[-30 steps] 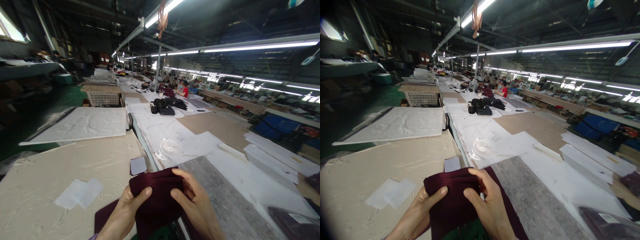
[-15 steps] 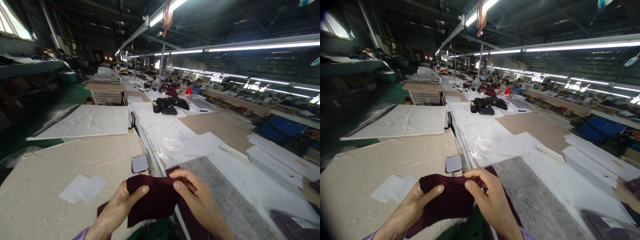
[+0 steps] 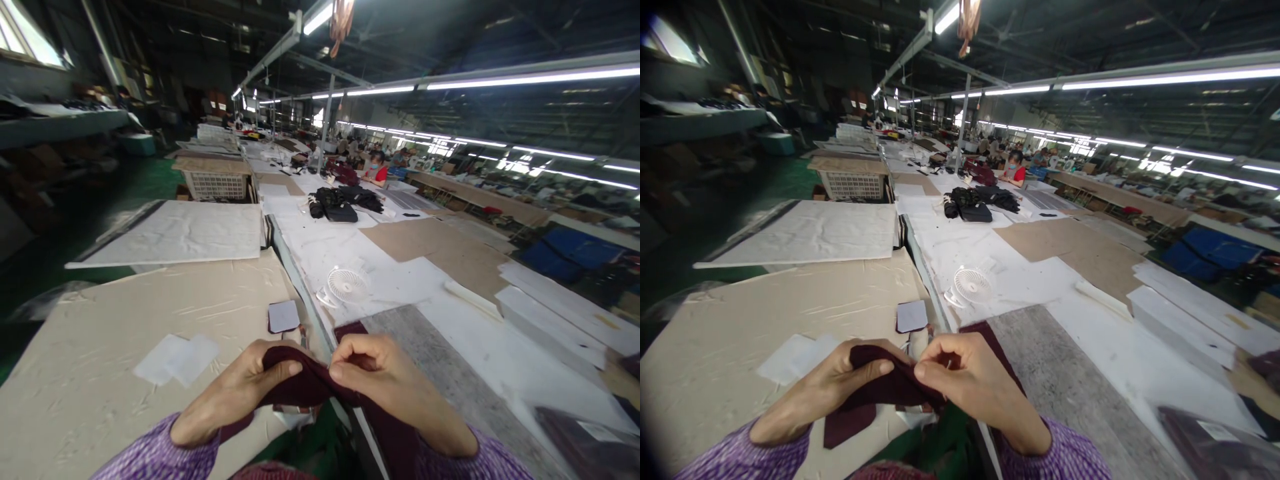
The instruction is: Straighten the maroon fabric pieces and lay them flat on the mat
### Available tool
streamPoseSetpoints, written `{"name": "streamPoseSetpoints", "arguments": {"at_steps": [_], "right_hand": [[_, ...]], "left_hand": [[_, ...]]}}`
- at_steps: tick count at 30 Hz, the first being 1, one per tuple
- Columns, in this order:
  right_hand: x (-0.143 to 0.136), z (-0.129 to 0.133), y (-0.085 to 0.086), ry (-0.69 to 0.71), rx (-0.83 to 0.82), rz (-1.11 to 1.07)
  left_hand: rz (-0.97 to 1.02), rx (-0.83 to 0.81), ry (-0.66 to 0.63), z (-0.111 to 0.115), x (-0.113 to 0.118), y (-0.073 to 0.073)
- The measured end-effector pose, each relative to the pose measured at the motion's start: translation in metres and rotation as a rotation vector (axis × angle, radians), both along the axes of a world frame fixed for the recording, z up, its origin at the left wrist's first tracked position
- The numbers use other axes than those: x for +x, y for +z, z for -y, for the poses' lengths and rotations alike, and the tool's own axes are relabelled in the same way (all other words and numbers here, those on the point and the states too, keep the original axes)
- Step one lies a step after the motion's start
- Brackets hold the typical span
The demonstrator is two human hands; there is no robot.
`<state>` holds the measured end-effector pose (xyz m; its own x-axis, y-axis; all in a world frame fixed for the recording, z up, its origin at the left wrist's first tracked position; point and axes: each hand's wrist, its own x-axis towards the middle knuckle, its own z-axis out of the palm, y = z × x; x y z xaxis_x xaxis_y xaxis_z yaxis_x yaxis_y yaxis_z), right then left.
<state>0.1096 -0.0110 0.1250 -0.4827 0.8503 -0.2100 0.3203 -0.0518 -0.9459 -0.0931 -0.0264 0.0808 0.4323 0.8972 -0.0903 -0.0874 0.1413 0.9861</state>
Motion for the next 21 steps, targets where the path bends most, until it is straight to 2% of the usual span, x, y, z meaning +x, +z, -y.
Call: {"name": "streamPoseSetpoints", "arguments": {"at_steps": [4,10,14,17,21], "right_hand": [[-0.003,0.001,-0.006,0.035,-0.128,-0.081],[-0.004,0.004,-0.020,0.031,-0.196,-0.212],[-0.005,0.009,-0.024,0.027,-0.211,-0.268],[-0.007,0.011,-0.023,-0.019,-0.133,-0.181],[-0.004,0.009,-0.021,-0.102,0.168,-0.021]], "left_hand": [[-0.016,0.026,-0.020,-0.002,-0.005,-0.001],[-0.099,0.142,-0.019,-0.001,-0.007,-0.003],[-0.094,0.134,-0.028,0.002,-0.005,0.000],[-0.095,0.131,-0.032,0.002,-0.006,0.000],[-0.141,0.091,-0.022,0.000,-0.008,-0.006]]}}
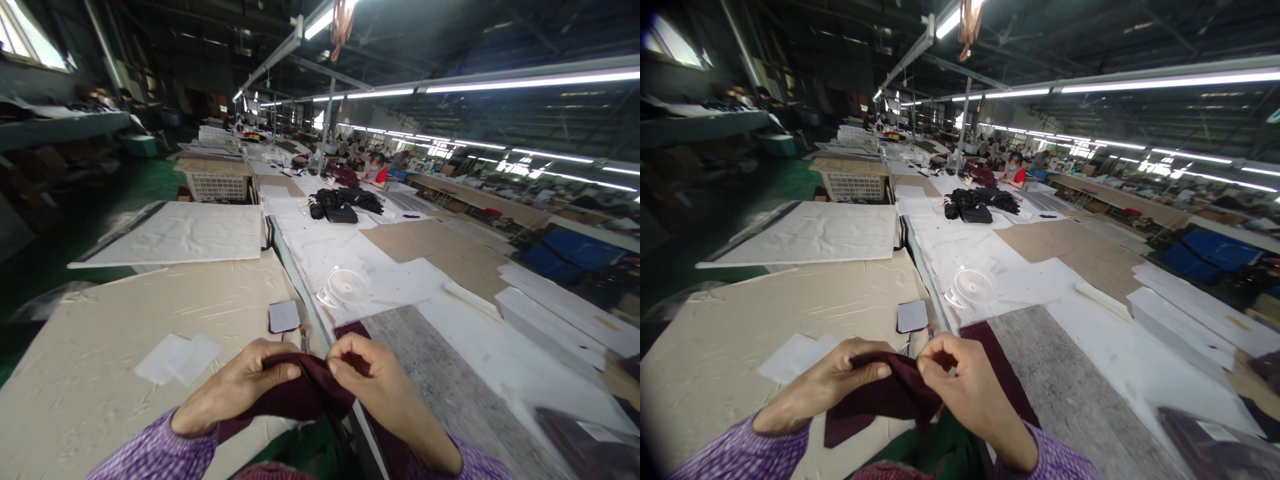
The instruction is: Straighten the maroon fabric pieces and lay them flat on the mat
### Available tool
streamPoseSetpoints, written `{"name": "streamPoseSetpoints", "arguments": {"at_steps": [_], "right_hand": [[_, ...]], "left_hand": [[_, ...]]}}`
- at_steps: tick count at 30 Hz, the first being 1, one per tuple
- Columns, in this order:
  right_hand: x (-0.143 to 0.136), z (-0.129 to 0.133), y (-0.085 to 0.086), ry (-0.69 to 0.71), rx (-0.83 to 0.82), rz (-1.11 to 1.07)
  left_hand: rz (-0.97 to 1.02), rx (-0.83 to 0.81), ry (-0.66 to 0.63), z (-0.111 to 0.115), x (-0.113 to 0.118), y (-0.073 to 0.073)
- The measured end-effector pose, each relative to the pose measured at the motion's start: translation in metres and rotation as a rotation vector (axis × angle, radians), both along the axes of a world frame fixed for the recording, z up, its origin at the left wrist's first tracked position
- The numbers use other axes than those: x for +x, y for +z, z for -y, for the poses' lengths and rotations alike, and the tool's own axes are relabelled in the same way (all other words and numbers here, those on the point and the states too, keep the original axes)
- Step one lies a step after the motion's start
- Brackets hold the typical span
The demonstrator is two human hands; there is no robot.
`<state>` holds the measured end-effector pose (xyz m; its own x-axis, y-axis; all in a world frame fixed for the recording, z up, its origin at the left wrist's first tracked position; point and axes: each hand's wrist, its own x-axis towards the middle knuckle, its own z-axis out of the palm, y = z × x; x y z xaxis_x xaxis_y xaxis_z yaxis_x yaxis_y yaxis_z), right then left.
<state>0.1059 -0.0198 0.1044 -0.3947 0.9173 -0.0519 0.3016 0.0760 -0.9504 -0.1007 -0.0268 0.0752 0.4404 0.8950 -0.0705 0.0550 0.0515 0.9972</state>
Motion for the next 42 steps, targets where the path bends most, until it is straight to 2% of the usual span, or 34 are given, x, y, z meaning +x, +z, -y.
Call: {"name": "streamPoseSetpoints", "arguments": {"at_steps": [4,8,11,14,17,20,26,28,30,33,35,37,42], "right_hand": [[0.009,-0.005,-0.001,0.141,0.232,0.037],[0.015,-0.009,0.001,0.255,0.282,0.143],[0.017,-0.010,0.002,0.317,0.309,0.216],[0.020,-0.009,0.003,0.351,0.364,0.255],[0.023,-0.005,0.001,0.297,0.293,0.172],[0.019,0.001,-0.007,0.226,0.238,0.005],[-0.003,0.008,-0.042,0.039,0.081,-0.099],[-0.004,0.007,-0.054,-0.050,0.177,-0.052],[-0.001,0.005,-0.061,-0.168,0.406,0.091],[0.003,0.004,-0.064,-0.335,0.753,0.320],[0.002,0.003,-0.063,-0.354,0.899,0.339],[0.000,0.003,-0.061,-0.320,0.909,0.270],[-0.003,0.001,-0.054,-0.305,0.599,0.148]], "left_hand": [[-0.001,-0.045,-0.070,-0.003,-0.001,-0.007],[-0.028,-0.014,-0.135,-0.006,-0.002,-0.009],[-0.033,-0.012,-0.126,-0.006,-0.001,-0.007],[0.161,-0.168,-0.037,-0.003,0.002,-0.009],[0.405,-0.278,0.147,-0.003,0.007,-0.013],[0.518,-0.285,0.275,-0.005,0.014,-0.017],[0.628,-0.320,0.482,-0.008,0.026,-0.014],[0.610,-0.299,0.531,-0.008,0.029,-0.014],[0.590,-0.264,0.566,-0.009,0.032,-0.016],[0.597,-0.271,0.573,-0.008,0.038,-0.021],[0.645,-0.305,0.551,-0.006,0.042,-0.022],[0.695,-0.330,0.528,-0.005,0.046,-0.021],[0.703,-0.356,0.508,-0.001,0.048,-0.017]]}}
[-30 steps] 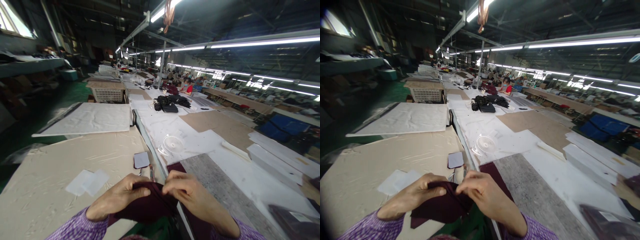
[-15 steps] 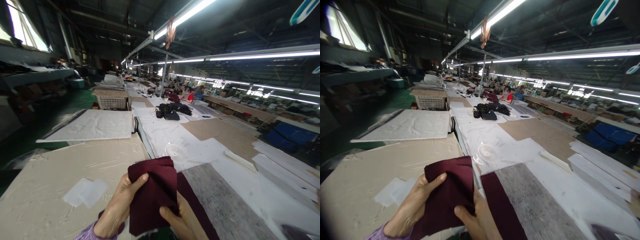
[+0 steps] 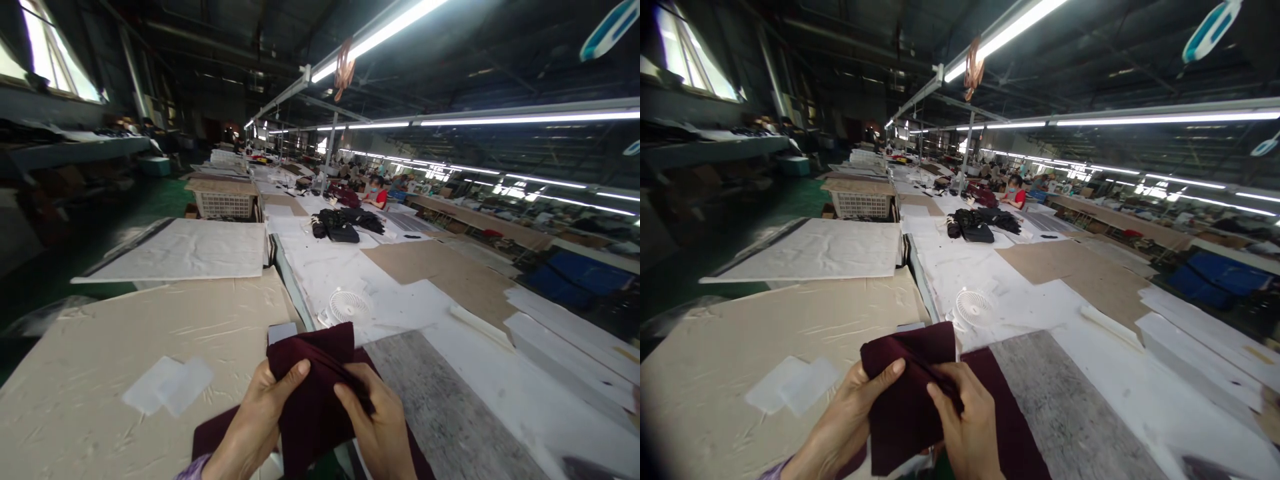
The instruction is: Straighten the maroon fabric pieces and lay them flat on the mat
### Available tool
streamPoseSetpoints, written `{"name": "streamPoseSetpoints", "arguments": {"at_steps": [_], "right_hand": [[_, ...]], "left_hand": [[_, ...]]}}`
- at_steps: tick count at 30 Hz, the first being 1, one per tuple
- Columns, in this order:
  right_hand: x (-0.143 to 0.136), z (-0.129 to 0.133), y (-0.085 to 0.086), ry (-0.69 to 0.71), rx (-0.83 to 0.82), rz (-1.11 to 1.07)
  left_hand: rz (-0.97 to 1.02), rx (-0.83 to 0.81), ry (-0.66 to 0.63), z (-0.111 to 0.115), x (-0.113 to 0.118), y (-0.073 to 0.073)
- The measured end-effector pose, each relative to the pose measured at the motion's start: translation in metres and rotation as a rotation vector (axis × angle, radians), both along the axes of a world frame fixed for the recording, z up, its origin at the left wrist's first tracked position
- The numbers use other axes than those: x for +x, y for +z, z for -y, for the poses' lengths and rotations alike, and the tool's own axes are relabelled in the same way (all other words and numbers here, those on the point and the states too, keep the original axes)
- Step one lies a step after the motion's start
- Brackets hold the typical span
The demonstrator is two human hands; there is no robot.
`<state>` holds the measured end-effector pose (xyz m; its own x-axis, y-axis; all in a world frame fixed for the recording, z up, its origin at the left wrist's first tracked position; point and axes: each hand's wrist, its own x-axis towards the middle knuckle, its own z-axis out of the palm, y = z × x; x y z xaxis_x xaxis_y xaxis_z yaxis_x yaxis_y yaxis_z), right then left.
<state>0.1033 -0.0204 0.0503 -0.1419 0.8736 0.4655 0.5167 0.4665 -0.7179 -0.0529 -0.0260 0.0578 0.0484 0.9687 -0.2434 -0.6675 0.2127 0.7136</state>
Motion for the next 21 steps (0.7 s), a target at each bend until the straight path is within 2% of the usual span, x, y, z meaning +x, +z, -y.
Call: {"name": "streamPoseSetpoints", "arguments": {"at_steps": [4,7,13,16,21], "right_hand": [[0.004,-0.002,0.007,-0.056,-0.128,0.002],[0.010,-0.003,0.005,-0.056,-0.189,0.049],[0.019,-0.006,-0.002,-0.047,-0.188,0.057],[0.016,-0.006,0.006,-0.016,-0.190,0.066],[0.008,-0.007,0.022,0.119,-0.212,0.104]], "left_hand": [[0.042,-0.005,-0.081,0.001,-0.004,0.000],[0.058,0.012,-0.111,0.001,-0.006,-0.001],[0.059,0.016,-0.092,0.001,-0.006,-0.003],[0.071,0.051,-0.116,0.001,-0.007,-0.004],[0.050,0.078,-0.132,0.000,-0.005,-0.006]]}}
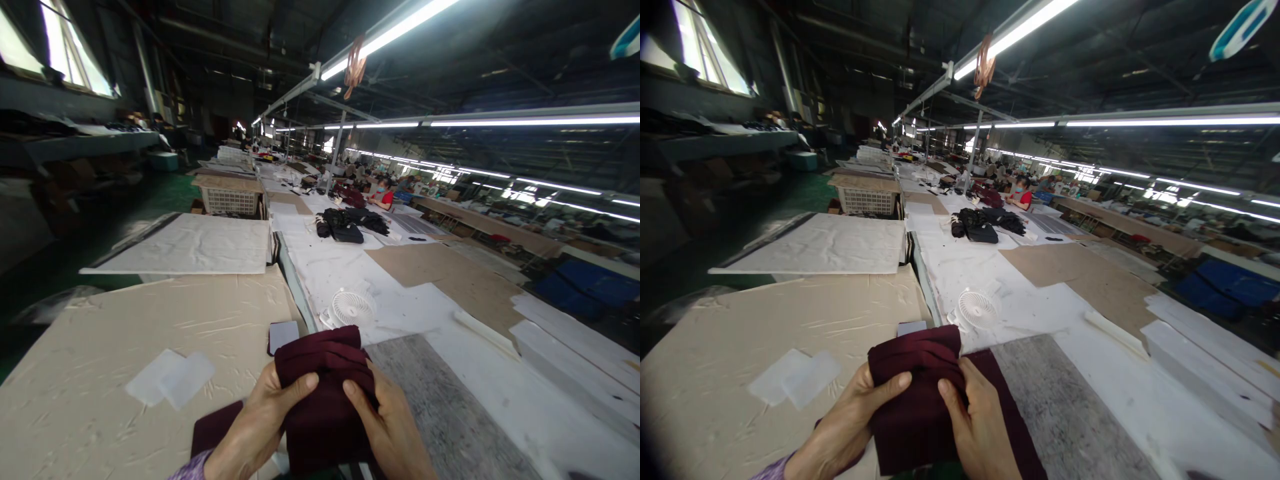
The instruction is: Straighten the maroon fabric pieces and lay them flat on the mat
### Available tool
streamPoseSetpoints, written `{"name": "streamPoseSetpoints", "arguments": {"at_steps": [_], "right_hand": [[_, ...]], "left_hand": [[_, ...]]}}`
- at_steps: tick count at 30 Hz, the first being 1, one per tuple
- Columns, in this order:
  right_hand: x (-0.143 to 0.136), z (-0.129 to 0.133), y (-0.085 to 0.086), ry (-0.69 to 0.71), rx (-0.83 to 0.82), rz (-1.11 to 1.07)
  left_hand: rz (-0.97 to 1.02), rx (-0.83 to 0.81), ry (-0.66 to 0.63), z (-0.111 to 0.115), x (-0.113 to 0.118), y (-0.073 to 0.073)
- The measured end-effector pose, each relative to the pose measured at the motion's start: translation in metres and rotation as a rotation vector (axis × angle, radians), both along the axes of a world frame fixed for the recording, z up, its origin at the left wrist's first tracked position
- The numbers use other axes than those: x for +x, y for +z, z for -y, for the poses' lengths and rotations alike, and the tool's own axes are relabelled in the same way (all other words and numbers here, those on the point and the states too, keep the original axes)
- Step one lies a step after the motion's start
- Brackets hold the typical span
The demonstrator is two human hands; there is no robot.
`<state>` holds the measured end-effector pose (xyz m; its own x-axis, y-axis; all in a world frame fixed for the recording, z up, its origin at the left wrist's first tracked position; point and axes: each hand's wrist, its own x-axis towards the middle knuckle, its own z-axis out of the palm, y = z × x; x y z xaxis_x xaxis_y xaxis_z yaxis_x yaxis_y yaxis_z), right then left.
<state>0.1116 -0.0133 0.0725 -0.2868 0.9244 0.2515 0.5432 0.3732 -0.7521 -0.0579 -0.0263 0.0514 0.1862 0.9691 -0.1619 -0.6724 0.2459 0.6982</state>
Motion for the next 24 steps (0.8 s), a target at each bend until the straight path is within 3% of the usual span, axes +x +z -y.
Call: {"name": "streamPoseSetpoints", "arguments": {"at_steps": [3,8,11,15,19,24], "right_hand": [[0.001,-0.002,0.003,0.027,-0.007,-0.012],[0.015,-0.005,0.018,-0.082,0.112,-0.145],[0.019,-0.006,0.037,0.047,0.151,-0.086],[0.014,-0.008,0.053,0.218,0.070,-0.004],[0.006,-0.011,0.052,0.170,0.053,-0.021],[0.000,-0.010,0.044,0.107,0.054,-0.019]], "left_hand": [[-0.019,-0.048,0.021,0.000,-0.001,-0.003],[-0.124,-0.008,-0.014,-0.001,-0.013,-0.009],[-0.276,0.059,-0.062,-0.002,-0.022,-0.006],[-0.503,0.188,-0.120,-0.004,-0.030,0.003],[-0.640,0.351,-0.145,-0.007,-0.035,0.007],[-0.603,0.343,-0.176,-0.007,-0.036,0.005]]}}
